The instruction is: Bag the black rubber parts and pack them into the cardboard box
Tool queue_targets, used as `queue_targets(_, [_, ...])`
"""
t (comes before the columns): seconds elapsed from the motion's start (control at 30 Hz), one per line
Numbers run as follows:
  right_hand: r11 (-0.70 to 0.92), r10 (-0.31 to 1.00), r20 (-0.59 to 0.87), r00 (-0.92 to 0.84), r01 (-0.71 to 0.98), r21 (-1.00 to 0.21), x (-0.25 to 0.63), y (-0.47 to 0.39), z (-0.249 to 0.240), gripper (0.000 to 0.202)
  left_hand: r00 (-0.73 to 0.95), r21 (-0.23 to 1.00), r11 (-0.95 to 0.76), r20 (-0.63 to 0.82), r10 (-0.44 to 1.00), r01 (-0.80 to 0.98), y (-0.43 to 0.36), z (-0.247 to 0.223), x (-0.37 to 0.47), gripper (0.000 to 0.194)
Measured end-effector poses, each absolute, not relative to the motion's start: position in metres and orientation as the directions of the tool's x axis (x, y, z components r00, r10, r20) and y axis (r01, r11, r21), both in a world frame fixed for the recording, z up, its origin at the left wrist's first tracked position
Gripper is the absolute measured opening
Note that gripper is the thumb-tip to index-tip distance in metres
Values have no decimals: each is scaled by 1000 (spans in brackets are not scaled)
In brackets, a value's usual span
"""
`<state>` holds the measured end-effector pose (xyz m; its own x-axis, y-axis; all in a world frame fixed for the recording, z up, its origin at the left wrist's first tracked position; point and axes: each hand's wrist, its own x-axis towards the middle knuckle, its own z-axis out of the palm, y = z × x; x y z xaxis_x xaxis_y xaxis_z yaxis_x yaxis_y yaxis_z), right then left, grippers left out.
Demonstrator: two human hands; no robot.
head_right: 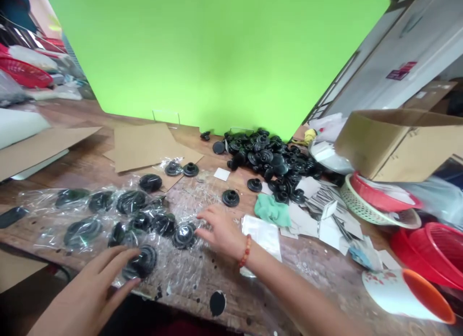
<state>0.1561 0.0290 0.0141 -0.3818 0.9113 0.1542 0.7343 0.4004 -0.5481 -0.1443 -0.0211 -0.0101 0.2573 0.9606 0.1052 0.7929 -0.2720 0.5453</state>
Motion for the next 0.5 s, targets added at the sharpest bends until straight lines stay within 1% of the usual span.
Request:
queue_targets(0.03, [429,897,157,-413,728,-534,147,23,10,33,272,454,-290,106,956,843,-20,-11,-137,47])
queue_targets(0.07, [453,885,156,-439,733,-508,140,17,6,38,271,390,-288,99,957,875,-19,-13,-131,50])
queue_targets(0.13, [475,875,141,-463,766,-433,131,7,3,36,277,322,-278,51,960,905,-17,-18,-125,51])
queue_targets(0.2, [458,887,137,-441,804,-380,132,-1,5,37,297,328,-285,14,955,901,-14,-24,-126,47])
queue_targets(0.27, [414,910,167,-379,821,-393,144,-11,11,38,322,370,-311,33,946,876,-12,-32,-131,44])
queue_targets(0.33, [349,936,213,-281,829,-437,166,-22,17,27,334,408,-332,70,940,850,-9,-40,-137,42])
queue_targets(0.4, [248,957,252,-145,858,-449,196,-35,20,16,341,431,-349,98,935,832,-7,-49,-141,40])
queue_targets(0.5, [90,961,276,22,918,-385,240,-51,12,14,341,476,-354,117,933,805,-6,-58,-140,41])
